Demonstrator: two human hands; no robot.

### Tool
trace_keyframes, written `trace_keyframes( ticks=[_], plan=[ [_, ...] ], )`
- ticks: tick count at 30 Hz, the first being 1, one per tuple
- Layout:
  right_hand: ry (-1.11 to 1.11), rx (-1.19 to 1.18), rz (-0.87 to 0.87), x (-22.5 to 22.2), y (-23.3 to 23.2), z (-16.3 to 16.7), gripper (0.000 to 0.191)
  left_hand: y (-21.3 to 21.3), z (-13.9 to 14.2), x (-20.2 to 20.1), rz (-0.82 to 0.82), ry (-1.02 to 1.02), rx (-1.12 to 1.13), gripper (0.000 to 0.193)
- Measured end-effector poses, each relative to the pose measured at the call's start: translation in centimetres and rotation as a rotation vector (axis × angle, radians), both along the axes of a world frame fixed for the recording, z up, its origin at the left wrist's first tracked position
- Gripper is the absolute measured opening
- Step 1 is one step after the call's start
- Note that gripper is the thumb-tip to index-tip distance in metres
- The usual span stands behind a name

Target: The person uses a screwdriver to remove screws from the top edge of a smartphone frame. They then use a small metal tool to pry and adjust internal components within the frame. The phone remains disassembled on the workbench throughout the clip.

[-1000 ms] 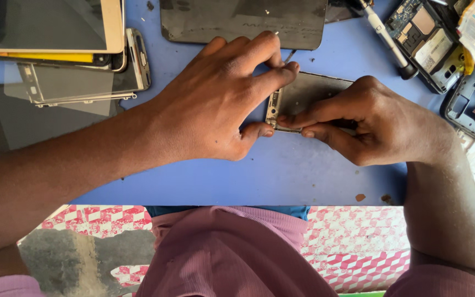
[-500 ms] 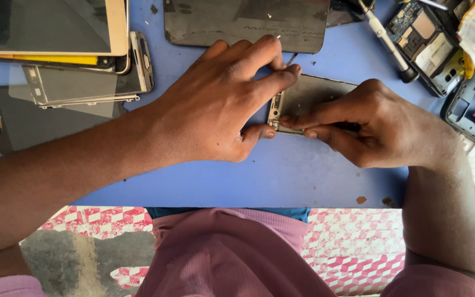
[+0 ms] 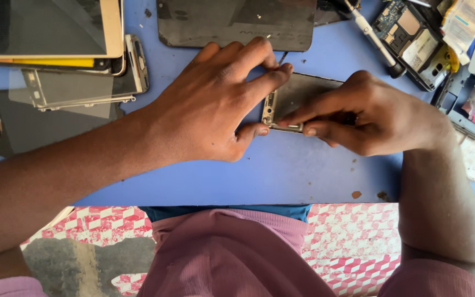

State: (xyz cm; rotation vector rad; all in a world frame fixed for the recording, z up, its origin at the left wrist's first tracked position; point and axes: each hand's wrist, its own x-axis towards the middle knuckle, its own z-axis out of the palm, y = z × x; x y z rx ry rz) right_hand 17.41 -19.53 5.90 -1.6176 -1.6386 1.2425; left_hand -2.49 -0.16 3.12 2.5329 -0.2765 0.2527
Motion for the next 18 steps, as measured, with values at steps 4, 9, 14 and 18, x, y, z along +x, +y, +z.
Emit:
trace_keyframes(
  ticks=[4, 9, 14, 18],
  plan=[
    [0.261, 0.004, -0.275, 1.2, -1.0, -0.3, 0.023, 0.9, -0.2, 0.1, -0.035, -0.002, -0.075, 0.071],
    [0.727, 0.206, -0.552, 2.1, -1.7, -0.4, 0.02, 1.6, -0.5, -0.1, -0.074, -0.043, -0.093, 0.076],
    [0.583, 0.401, -0.426, 2.0, -0.8, -1.5, 0.038, 1.5, -1.1, 0.0, -0.084, -0.088, -0.09, 0.092],
    [0.55, 0.313, -0.337, 0.7, -0.8, -2.0, 0.029, 1.3, -1.6, 0.2, -0.069, -0.072, -0.092, 0.097]
  ],
)
